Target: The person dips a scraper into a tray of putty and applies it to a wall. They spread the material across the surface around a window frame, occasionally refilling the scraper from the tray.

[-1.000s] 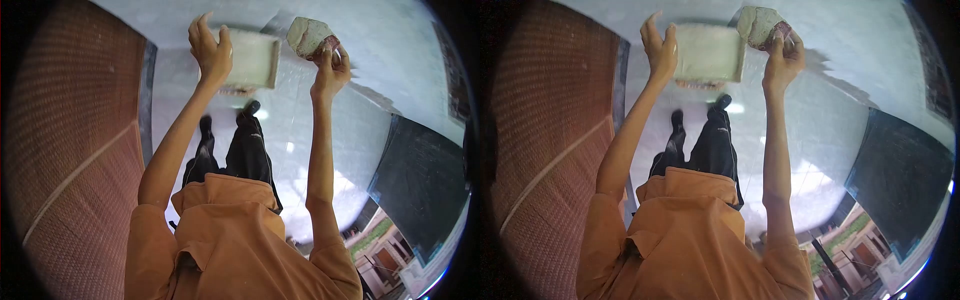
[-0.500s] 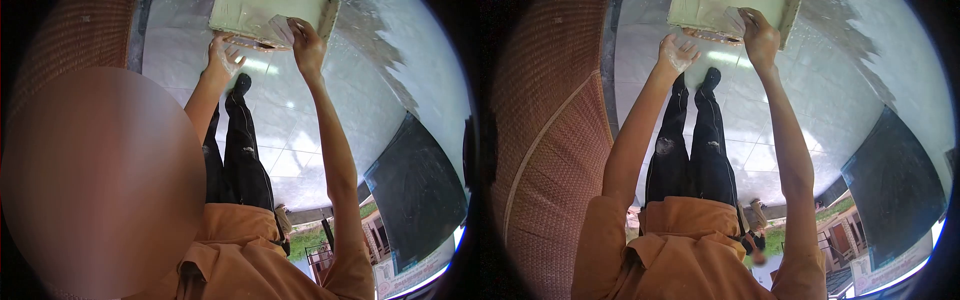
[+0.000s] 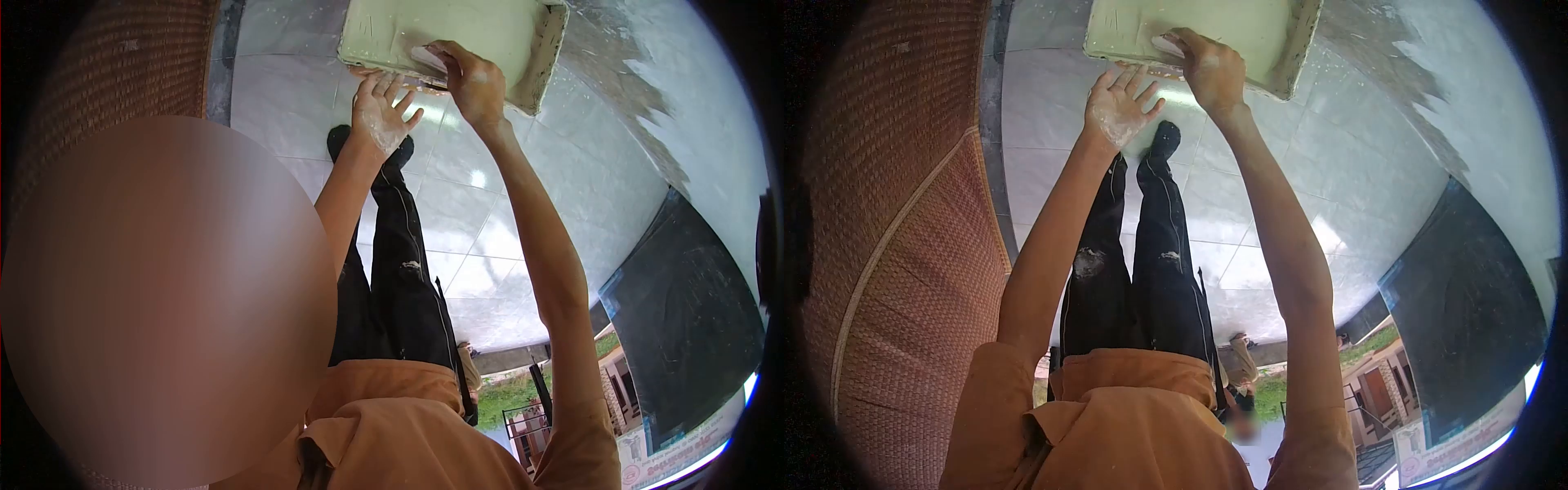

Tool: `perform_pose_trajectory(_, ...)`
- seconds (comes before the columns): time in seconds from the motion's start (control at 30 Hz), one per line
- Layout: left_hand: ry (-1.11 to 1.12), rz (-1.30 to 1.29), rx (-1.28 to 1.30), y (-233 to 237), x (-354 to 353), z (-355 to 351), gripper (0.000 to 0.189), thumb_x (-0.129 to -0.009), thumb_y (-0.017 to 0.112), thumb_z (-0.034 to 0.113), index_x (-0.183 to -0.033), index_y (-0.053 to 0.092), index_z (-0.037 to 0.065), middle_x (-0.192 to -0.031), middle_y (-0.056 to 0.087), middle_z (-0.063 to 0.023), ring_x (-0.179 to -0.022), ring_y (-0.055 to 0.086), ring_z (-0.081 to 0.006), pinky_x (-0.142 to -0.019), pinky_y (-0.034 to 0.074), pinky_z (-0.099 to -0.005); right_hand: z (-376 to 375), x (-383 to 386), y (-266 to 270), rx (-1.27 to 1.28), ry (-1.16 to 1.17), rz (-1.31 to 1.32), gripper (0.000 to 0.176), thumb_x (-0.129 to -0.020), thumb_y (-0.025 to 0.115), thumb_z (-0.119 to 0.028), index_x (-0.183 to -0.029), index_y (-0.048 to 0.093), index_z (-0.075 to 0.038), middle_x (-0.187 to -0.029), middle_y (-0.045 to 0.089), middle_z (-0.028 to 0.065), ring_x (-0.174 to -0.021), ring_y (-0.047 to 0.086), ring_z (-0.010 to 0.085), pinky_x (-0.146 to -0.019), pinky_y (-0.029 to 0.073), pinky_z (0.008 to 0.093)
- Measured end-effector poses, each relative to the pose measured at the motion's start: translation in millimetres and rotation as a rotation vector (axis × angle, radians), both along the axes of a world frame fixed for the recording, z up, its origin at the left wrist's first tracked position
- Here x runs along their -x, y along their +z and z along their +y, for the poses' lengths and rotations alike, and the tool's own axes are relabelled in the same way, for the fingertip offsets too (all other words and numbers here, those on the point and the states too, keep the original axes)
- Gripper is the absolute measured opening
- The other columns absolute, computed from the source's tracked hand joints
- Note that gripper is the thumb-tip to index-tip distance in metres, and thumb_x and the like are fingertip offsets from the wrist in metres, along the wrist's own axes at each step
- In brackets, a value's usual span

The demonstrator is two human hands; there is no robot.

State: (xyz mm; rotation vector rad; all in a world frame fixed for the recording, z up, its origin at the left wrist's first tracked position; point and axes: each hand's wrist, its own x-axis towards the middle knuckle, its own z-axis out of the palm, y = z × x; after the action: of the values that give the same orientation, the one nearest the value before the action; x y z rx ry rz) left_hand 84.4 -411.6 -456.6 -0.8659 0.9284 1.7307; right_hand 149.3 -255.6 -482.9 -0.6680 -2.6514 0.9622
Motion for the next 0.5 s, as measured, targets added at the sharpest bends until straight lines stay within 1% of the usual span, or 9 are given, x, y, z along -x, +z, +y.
perform_pose_trajectory(0.1,0.0,-0.006,0.016,4.8,0.4,1.2,0.067,-0.106,0.037,0.046,-0.163,0.021,0.015,-0.166,0.029,0.0003,-0.151,0.026,-0.0287,-0.118,0.027,-0.0551,-5.4,0.2,-0.5,0.011,0.018,0.008,0.022,-0.092,0.067,-0.01,-0.111,0.075,-0.017,-0.092,0.076,0.0091,-0.078,0.074,0.03,-0.067,0.058,0.0386)
perform_pose_trajectory(0.2,0.004,-0.017,0.044,4.5,1.8,3.7,0.066,-0.106,0.037,0.046,-0.163,0.022,0.015,-0.166,0.029,0.0001,-0.152,0.025,-0.0288,-0.118,0.027,-0.0549,-8.0,1.6,-1.7,-0.023,0.046,-0.06,0.023,-0.09,0.067,-0.009,-0.11,0.075,-0.018,-0.089,0.076,0.0087,-0.075,0.073,0.0299,-0.066,0.058,0.0392)
perform_pose_trajectory(0.33,-0.005,-0.017,0.042,3.8,3.1,1.8,0.066,-0.107,0.037,0.046,-0.162,0.022,0.015,-0.166,0.029,0.0001,-0.152,0.025,-0.029,-0.118,0.026,-0.0546,-4.3,5.8,0.3,-0.009,0.093,-0.073,0.024,-0.089,0.067,-0.009,-0.11,0.075,-0.018,-0.09,0.076,0.0082,-0.075,0.074,0.029,-0.067,0.058,0.0395)
perform_pose_trajectory(0.43,0.001,-0.021,0.05,2.0,4.2,0.9,0.065,-0.107,0.036,0.046,-0.162,0.023,0.015,-0.165,0.03,-0.0001,-0.152,0.025,-0.0291,-0.118,0.026,-0.0546,7.8,9.9,-4.6,0.01,0.123,-0.094,0.026,-0.088,0.067,-0.006,-0.11,0.075,-0.016,-0.092,0.077,0.008,-0.079,0.075,0.0281,-0.069,0.059,0.0386)
perform_pose_trajectory(0.5,0.016,-0.039,0.063,1.0,3.2,0.2,0.064,-0.107,0.035,0.046,-0.162,0.024,0.014,-0.164,0.033,-0.0002,-0.151,0.027,-0.0295,-0.117,0.027,-0.0542,20.3,14.2,-10.2,0.055,0.193,-0.027,0.027,-0.087,0.066,-0.003,-0.11,0.075,-0.014,-0.096,0.077,0.0082,-0.084,0.075,0.0272,-0.074,0.06,0.0371)
